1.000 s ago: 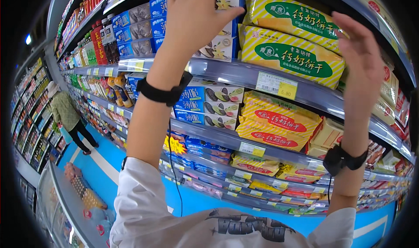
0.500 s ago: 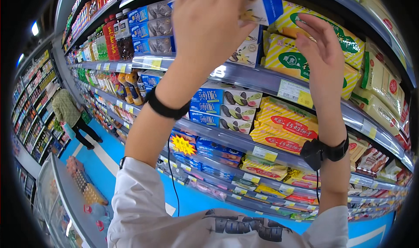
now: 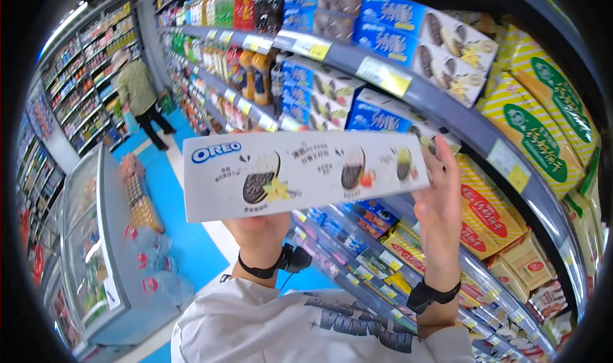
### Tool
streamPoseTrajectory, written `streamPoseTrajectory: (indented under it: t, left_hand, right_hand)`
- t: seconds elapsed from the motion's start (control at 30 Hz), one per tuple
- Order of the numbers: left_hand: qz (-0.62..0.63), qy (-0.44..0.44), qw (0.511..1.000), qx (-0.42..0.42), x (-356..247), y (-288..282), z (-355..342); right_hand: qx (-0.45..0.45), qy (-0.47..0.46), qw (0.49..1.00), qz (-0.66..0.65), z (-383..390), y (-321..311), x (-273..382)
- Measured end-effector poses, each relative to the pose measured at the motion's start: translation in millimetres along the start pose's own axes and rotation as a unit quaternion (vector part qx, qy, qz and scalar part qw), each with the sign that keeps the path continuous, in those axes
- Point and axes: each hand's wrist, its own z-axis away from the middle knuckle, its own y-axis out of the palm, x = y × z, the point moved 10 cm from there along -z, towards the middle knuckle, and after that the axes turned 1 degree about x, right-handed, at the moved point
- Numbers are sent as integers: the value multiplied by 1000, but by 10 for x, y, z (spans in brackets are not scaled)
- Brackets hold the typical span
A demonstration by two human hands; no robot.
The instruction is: Checking store inventory by matching physical products on shelves to an inventory log and recording data.
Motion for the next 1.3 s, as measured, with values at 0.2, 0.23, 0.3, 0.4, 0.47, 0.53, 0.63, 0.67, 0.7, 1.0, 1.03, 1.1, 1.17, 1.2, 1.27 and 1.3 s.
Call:
streamPoseTrajectory:
  t: [0.2,0.23,0.3,0.4,0.47,0.53,0.63,0.67,0.7,1.0,1.03,1.1,1.17,1.2,1.27,1.3]
  left_hand:
    - [-162,18,944,288,-16,167,367]
    - [-197,-14,920,340,46,205,418]
    - [-334,-53,866,370,115,269,519]
    - [-368,-101,845,375,208,292,598]
    - [-368,-75,850,370,201,336,657]
    - [-354,-73,857,368,238,293,714]
    - [-315,-104,858,393,302,250,758]
    - [-290,-137,850,418,339,252,806]
    - [-290,-141,852,413,368,210,801]
    - [-3,-312,819,481,642,92,1093]
    - [27,-300,819,488,629,103,1140]
    - [30,-283,820,497,628,131,1145]
    - [48,-316,806,497,651,200,1173]
    - [50,-317,807,497,661,205,1180]
    - [55,-302,806,506,652,230,1201]
    - [57,-303,806,506,653,225,1213]
  right_hand:
    - [77,197,946,-247,517,359,-1220]
    - [82,243,925,-280,637,447,-1456]
    - [70,323,878,-347,871,640,-1731]
    - [100,342,868,-346,1030,759,-1984]
    - [94,355,860,-355,1107,775,-2016]
    - [87,360,850,-375,1136,812,-2016]
    - [80,365,834,-405,1158,867,-2045]
    - [78,370,833,-404,1179,893,-2057]
    - [120,289,893,-325,1101,892,-1947]
    - [208,264,848,-410,1229,1048,-1647]
    - [202,262,847,-415,1265,1019,-1651]
    - [194,252,852,-416,1230,1021,-1668]
    - [176,261,861,-400,1321,923,-1723]
    - [176,268,860,-397,1388,934,-1753]
    - [171,275,860,-395,1461,926,-1803]
    - [169,276,860,-395,1480,928,-1812]
